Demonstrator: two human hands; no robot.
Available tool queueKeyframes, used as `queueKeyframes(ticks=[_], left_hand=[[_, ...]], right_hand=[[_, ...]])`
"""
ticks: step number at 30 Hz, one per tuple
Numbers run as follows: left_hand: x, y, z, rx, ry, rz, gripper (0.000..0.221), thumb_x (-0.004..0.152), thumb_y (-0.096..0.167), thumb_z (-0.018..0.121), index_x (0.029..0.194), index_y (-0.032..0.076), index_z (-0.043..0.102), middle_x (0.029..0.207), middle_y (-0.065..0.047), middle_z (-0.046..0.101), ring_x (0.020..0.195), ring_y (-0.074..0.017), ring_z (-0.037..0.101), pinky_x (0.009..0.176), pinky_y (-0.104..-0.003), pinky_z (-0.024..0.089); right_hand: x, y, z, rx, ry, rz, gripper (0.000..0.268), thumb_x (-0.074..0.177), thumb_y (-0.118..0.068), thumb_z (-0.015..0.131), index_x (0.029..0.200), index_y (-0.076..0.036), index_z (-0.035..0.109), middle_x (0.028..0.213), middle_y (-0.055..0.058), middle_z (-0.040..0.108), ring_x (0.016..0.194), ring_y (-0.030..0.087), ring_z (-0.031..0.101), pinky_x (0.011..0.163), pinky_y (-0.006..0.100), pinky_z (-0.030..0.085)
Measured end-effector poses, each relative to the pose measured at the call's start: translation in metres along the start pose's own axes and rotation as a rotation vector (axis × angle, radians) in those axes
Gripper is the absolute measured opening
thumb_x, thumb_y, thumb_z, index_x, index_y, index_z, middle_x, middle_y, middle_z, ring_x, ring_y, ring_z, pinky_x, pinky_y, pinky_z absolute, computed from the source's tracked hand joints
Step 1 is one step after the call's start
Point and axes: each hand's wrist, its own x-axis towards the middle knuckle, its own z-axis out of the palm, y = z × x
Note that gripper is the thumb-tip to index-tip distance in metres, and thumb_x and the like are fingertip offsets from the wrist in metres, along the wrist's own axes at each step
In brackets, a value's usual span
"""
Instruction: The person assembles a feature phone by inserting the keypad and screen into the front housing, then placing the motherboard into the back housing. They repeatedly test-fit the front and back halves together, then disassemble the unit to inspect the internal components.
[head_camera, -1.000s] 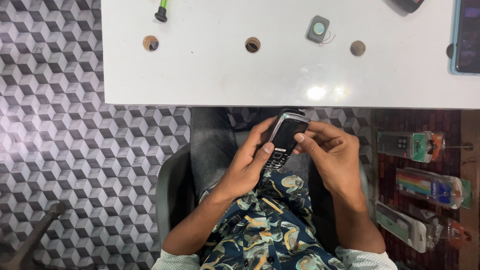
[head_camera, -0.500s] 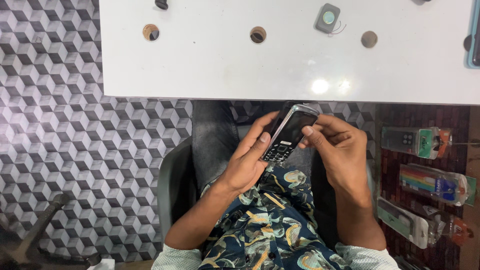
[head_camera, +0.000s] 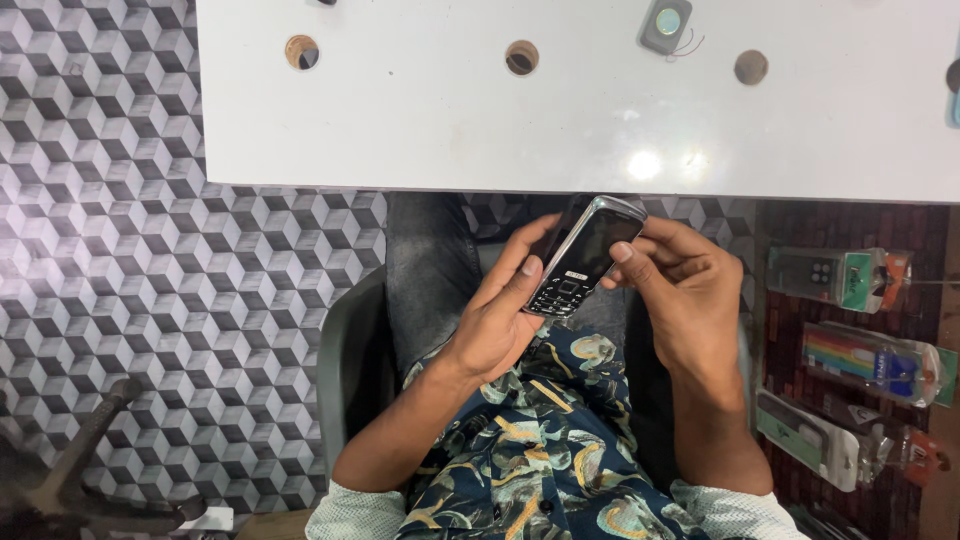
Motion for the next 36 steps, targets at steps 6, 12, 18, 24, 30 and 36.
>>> queueKeyframes(ticks=[6,12,18,24,30,36], left_hand=[[0.001,-0.001,-0.004,-0.005,0.007,-0.032,0.05,0.115,0.029,0.035,0.162,0.013,0.029,0.146,-0.013,0.052,0.134,-0.02,0.054,0.113,-0.042,0.047],[0.0,0.0,-0.003,-0.007,0.017,-0.037,0.049,0.115,0.028,0.035,0.162,0.014,0.029,0.146,-0.012,0.053,0.134,-0.0194,0.055,0.112,-0.042,0.048],[-0.001,-0.001,-0.002,-0.009,0.007,-0.028,0.05,0.115,0.03,0.036,0.162,0.014,0.029,0.145,-0.013,0.053,0.133,-0.021,0.055,0.112,-0.043,0.049],[-0.001,-0.002,0.0,0.004,0.014,-0.011,0.05,0.115,0.028,0.037,0.162,0.012,0.029,0.148,-0.013,0.051,0.135,-0.0209,0.053,0.113,-0.043,0.048],[0.0,-0.003,0.003,0.059,0.002,0.018,0.051,0.114,0.03,0.036,0.16,0.009,0.029,0.149,-0.012,0.049,0.138,-0.0191,0.052,0.114,-0.039,0.049],[-0.001,-0.002,0.006,0.168,-0.005,0.094,0.056,0.114,0.029,0.046,0.162,0.004,0.031,0.145,-0.014,0.052,0.129,-0.0163,0.055,0.106,-0.032,0.05]], right_hand=[[0.001,-0.001,-0.002,0.013,-0.022,0.021,0.026,0.098,0.003,0.071,0.122,0.01,0.068,0.099,0.015,0.075,0.081,0.015,0.071,0.073,0.027,0.062],[0.001,0.0,0.001,0.006,-0.033,0.03,0.028,0.095,0.004,0.071,0.123,0.01,0.067,0.099,0.014,0.075,0.08,0.015,0.071,0.071,0.027,0.062],[-0.002,0.001,0.003,-0.021,-0.01,-0.006,0.031,0.096,0.006,0.07,0.126,0.012,0.064,0.099,0.017,0.074,0.08,0.016,0.072,0.072,0.027,0.063],[-0.003,0.001,0.004,-0.026,0.001,-0.027,0.041,0.095,0.005,0.071,0.134,0.01,0.057,0.096,0.017,0.075,0.081,0.016,0.072,0.071,0.026,0.061],[-0.002,-0.002,0.006,-0.045,0.027,-0.046,0.035,0.094,0.006,0.074,0.126,0.007,0.059,0.09,0.016,0.074,0.076,0.015,0.071,0.068,0.024,0.06],[-0.005,-0.008,0.009,-0.131,0.024,-0.12,0.035,0.094,0.006,0.075,0.126,0.007,0.06,0.093,0.015,0.074,0.079,0.014,0.072,0.069,0.023,0.061]])
